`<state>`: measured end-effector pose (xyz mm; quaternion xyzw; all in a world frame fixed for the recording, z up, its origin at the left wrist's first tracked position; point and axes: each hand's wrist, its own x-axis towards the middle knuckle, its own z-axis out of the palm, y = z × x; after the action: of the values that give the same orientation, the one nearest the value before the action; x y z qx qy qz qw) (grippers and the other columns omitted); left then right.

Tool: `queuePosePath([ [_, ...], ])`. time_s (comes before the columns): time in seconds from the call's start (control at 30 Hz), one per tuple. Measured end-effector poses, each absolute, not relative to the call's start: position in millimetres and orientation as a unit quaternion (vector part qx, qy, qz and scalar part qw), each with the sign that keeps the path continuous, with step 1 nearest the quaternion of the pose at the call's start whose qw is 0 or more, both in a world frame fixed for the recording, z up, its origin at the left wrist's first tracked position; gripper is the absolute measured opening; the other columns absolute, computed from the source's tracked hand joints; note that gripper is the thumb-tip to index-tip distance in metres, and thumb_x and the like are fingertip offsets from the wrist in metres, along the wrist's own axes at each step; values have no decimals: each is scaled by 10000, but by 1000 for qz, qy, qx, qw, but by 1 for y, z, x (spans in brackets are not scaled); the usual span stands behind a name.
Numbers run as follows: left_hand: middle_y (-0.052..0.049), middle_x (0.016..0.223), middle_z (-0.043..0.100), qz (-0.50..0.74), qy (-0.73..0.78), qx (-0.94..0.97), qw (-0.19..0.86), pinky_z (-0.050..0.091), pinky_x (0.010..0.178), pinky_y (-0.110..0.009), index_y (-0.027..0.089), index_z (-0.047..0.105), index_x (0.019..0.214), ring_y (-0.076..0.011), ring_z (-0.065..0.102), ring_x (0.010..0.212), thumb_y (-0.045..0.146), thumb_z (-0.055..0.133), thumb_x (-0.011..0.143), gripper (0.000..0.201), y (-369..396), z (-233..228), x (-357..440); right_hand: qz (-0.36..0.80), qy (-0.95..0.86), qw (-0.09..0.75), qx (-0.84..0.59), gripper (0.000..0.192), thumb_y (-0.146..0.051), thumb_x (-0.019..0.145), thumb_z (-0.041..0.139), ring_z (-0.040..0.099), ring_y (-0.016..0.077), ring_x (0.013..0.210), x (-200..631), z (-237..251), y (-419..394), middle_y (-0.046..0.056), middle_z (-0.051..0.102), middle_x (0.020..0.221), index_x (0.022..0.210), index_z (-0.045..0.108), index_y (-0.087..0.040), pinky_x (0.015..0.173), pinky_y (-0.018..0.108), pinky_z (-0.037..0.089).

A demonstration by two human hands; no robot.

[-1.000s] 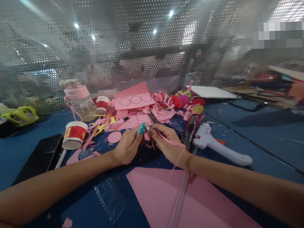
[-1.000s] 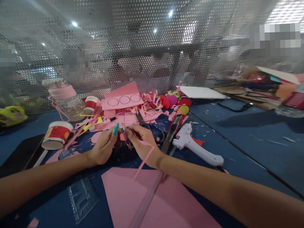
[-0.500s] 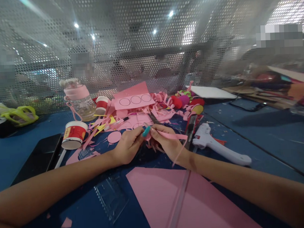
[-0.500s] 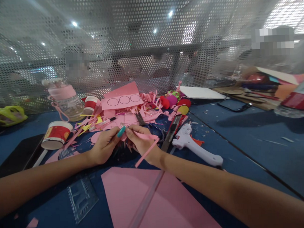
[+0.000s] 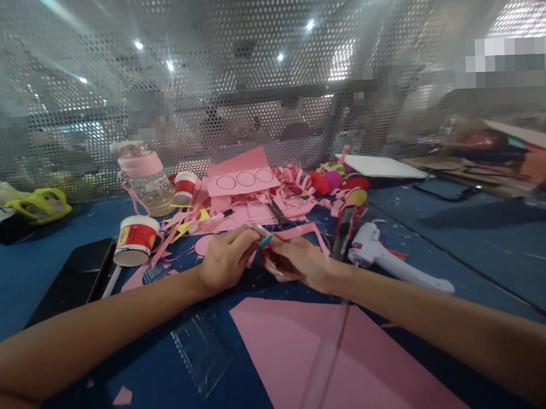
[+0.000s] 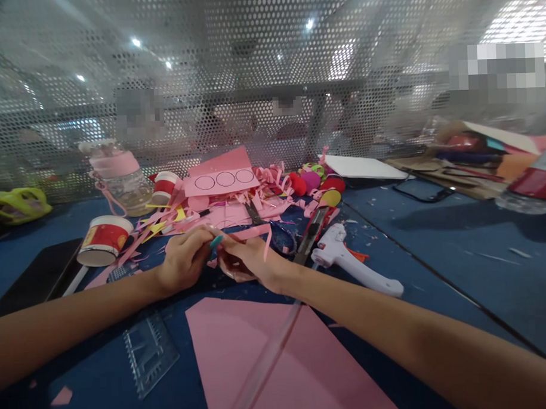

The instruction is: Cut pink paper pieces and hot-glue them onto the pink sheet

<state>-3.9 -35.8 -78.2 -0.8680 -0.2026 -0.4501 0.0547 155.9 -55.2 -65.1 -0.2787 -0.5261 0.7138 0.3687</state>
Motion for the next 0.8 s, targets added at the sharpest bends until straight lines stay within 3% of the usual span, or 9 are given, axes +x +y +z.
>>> queuePosePath([
  [0.13,-40,751,592,-447,-206,-865,101,410,537,-185,161,523,838,-102,546,646,147,398,874,131,-35,-79,-5,760,-511,318,-245,387,-478,727,593,257,19,298,159,-65,-54,-69,440,380,566,454,-155,320,176,141],
  [0.4,-15,705,535,-446,-280,-849,53,403,529,-226,141,484,882,-104,492,564,368,439,862,232,-38,-77,-2,698,-503,417,-294,347,-431,646,690,249,19,327,156,-63,-52,-93,382,385,584,487,-156,337,176,130],
  [0.5,-22,707,539,-422,-292,-858,37,404,549,-238,142,492,865,-117,503,592,360,439,861,224,-38,-76,-3,654,-516,452,-320,354,-435,630,697,281,27,325,155,-67,-53,-96,378,399,588,467,-170,332,178,152],
  [0.67,-22,749,572,-400,-236,-880,-93,401,566,-213,158,474,869,-95,522,615,241,328,903,171,-40,-73,0,595,-568,484,-298,324,-434,656,676,376,43,389,156,-70,-54,-75,436,463,619,488,-174,360,180,238],
  [0.8,19,635,513,-407,-307,-843,-174,358,512,-204,167,448,769,-80,462,531,284,320,911,224,-43,-72,6,558,-579,498,-324,355,-496,682,626,328,38,365,155,-67,-57,-77,422,464,623,479,-179,343,189,227],
])
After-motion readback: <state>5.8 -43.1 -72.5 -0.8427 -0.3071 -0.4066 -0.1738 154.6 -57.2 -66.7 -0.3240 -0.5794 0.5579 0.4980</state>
